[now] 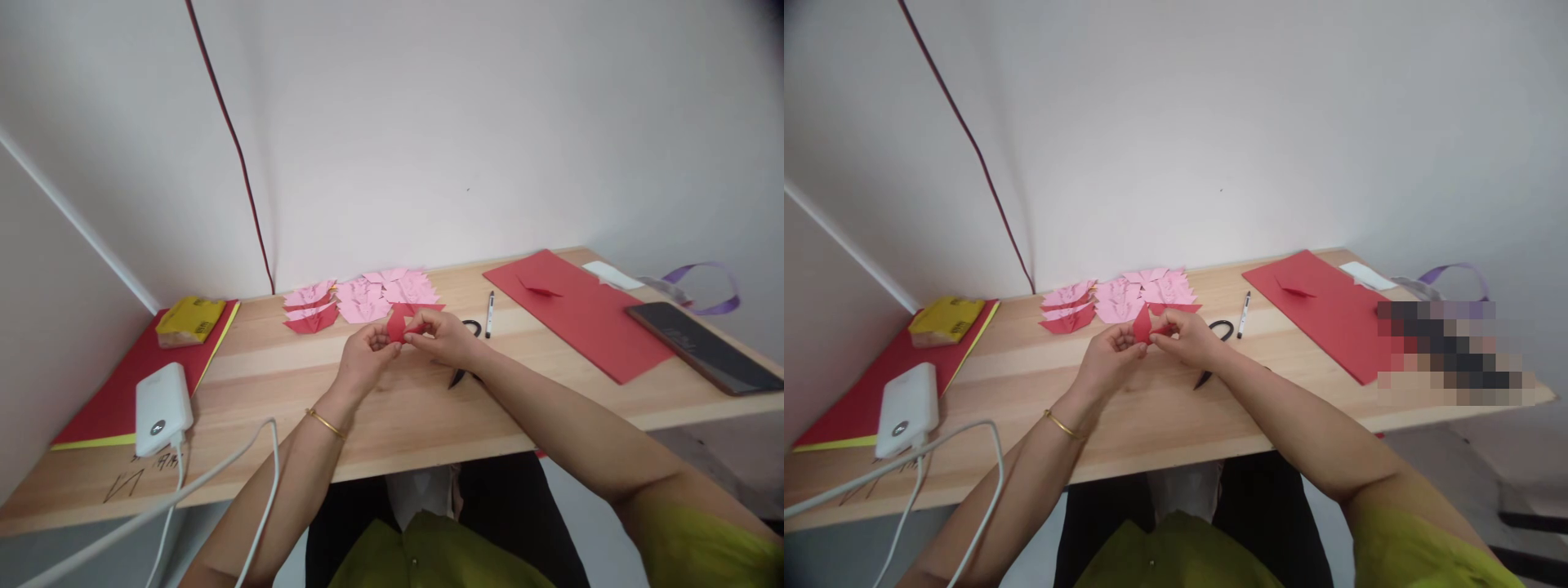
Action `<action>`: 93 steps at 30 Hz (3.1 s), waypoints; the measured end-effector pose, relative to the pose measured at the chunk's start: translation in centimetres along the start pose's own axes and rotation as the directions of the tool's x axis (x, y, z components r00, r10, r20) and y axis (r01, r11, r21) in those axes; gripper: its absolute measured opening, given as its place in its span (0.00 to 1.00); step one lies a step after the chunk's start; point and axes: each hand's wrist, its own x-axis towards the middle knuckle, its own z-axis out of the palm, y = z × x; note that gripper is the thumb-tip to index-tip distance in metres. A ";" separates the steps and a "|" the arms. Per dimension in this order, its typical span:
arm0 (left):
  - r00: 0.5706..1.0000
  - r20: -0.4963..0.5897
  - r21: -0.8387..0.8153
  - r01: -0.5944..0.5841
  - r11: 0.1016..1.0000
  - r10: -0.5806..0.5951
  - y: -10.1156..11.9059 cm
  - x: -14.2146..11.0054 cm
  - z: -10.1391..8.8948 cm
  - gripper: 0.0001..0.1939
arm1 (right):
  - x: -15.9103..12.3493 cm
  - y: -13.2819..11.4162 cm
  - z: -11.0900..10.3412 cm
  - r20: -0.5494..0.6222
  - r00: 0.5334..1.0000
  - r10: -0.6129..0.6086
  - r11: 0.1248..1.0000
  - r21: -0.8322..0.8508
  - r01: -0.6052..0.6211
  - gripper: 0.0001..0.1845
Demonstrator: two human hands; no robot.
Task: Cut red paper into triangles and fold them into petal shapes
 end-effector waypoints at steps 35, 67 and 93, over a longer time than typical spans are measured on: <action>0.999 -0.034 -0.027 -0.012 1.000 0.011 0.0 0.3 -0.6 0.13 | 0.0 -0.5 -0.3 0.188 0.962 0.196 0.874 0.412 -0.259 0.14; 0.984 0.073 -0.244 0.176 0.954 -0.162 -0.2 0.1 -0.5 0.08 | -0.3 0.0 1.0 0.277 0.934 0.223 0.763 0.548 -0.345 0.08; 0.975 0.102 0.046 0.194 0.980 -0.198 -0.2 0.0 -1.0 0.16 | 0.0 0.0 0.5 0.360 0.876 0.321 0.532 0.696 -0.482 0.11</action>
